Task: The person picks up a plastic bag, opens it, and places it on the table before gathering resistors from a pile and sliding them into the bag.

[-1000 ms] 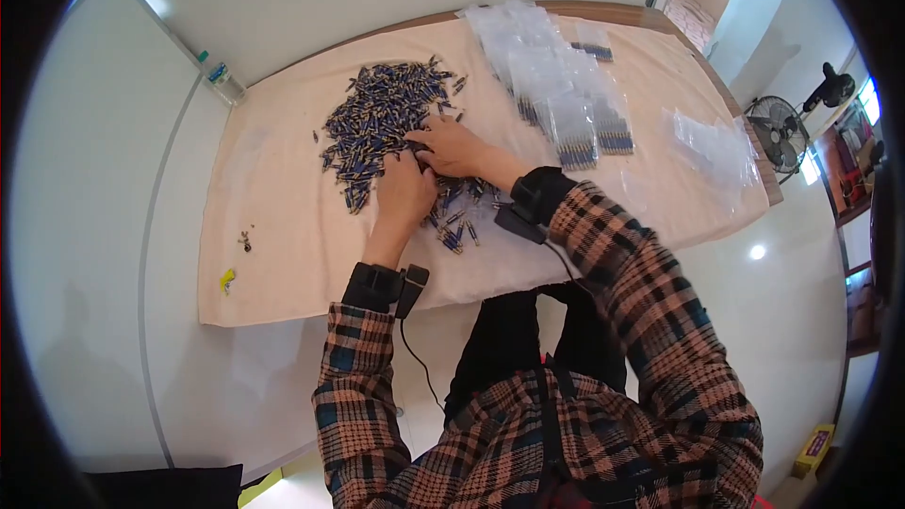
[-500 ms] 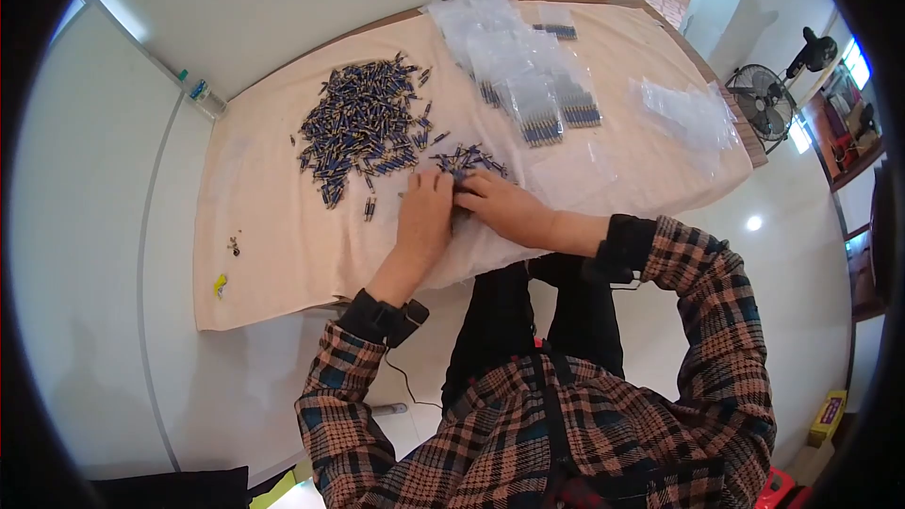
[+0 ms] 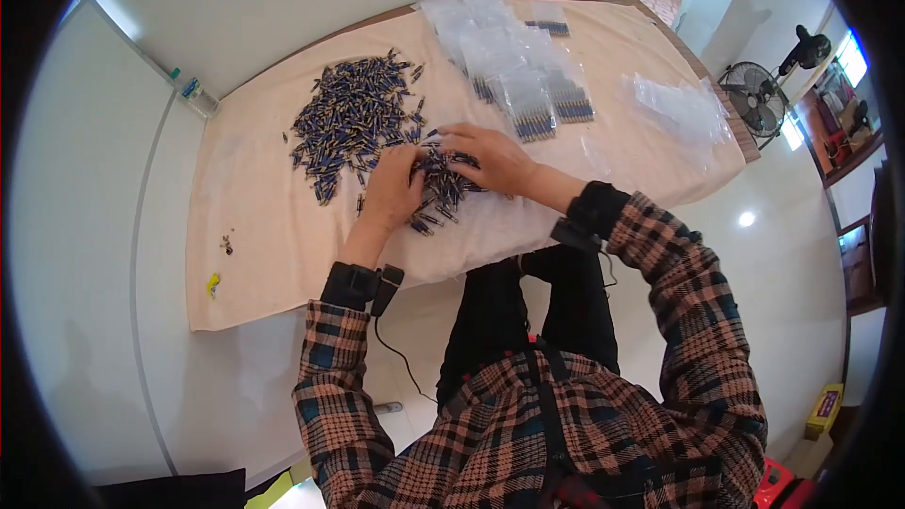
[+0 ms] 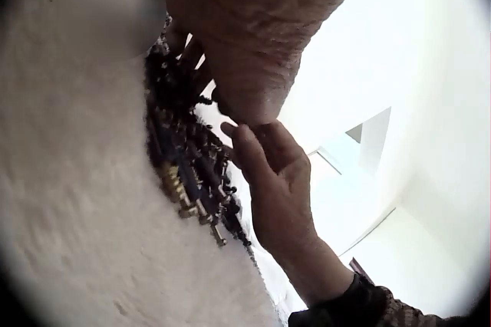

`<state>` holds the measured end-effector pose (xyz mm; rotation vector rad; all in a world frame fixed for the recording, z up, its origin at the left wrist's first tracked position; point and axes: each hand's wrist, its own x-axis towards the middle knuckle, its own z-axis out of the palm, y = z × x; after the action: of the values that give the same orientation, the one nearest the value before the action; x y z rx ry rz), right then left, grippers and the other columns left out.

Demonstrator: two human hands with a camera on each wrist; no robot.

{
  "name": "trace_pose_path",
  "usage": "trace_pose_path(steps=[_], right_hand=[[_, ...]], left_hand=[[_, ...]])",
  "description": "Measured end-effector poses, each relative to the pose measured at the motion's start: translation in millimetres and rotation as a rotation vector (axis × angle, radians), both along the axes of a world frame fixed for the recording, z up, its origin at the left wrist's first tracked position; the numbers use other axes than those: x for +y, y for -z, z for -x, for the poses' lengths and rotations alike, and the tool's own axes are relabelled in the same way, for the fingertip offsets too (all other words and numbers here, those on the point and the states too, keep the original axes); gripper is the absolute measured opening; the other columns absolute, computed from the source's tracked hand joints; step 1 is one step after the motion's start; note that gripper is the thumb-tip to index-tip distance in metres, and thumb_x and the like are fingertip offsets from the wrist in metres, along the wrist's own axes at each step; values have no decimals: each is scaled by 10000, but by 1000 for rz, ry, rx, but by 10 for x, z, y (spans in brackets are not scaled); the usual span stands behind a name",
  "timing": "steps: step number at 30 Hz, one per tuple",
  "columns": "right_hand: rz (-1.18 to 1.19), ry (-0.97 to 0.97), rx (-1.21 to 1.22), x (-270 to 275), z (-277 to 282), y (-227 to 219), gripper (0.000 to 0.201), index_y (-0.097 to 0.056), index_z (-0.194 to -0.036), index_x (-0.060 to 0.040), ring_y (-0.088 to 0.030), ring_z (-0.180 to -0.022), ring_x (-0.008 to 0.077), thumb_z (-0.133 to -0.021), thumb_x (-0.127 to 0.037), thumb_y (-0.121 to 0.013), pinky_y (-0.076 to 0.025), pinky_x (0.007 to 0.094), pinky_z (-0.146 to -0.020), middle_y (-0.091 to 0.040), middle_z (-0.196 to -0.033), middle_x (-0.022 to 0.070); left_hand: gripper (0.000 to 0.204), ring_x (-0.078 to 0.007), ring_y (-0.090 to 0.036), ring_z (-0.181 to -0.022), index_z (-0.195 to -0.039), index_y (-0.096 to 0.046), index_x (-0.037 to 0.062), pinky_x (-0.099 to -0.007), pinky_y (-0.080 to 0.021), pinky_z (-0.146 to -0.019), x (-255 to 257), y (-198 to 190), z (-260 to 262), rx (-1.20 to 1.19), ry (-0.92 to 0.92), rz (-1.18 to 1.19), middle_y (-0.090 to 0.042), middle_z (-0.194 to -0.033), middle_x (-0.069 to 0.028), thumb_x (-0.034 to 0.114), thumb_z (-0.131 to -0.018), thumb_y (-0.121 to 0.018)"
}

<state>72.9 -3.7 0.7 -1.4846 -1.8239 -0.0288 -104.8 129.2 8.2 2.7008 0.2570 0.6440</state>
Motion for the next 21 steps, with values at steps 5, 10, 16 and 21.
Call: trace_pose_path(steps=[5, 10, 16, 21], right_hand=[[16, 235, 43, 245, 288, 198, 345, -547, -1146, -13, -500, -1152, 340, -867, -216, -564, -396, 412, -984, -544, -1217, 181], [-14, 225, -374, -138, 440, 271, 433, -493, -1233, -11, -455, -1210, 333, -869, -234, -562, -340, 417, -1039, -508, -1271, 182], [38, -105, -604, -479, 70, 234, 475, -501, -1255, -69, -462, -1186, 327, -832, -248, -622, -363, 417, -1010, -503, -1272, 165], [86, 79, -405, -727, 96, -142, 553, -508, -1258, -115, -520, -1088, 325, -761, -263, -699, -416, 422, -937, -516, -1245, 162]], left_hand=[[223, -347, -493, -1029, -1006, -561, 57, -416, -401, -865, -87, 192, -143, -165, -179, -69, -557, -1069, -134, 62, -784, -578], [246, -320, -483, -1070, -1046, -555, 68, -423, -387, -877, -377, 220, 87, -44, -198, -275, -540, -1157, -109, 86, -802, -576], [246, -307, -482, -1078, -1053, -560, 86, -421, -395, -864, -469, 162, 124, 38, 17, -299, -534, -1174, -102, 88, -807, -576], [296, -325, -496, -1055, -1103, -554, 60, -421, -406, -891, -441, 72, 49, 160, 131, -220, -530, -1134, -131, 65, -808, -586]])
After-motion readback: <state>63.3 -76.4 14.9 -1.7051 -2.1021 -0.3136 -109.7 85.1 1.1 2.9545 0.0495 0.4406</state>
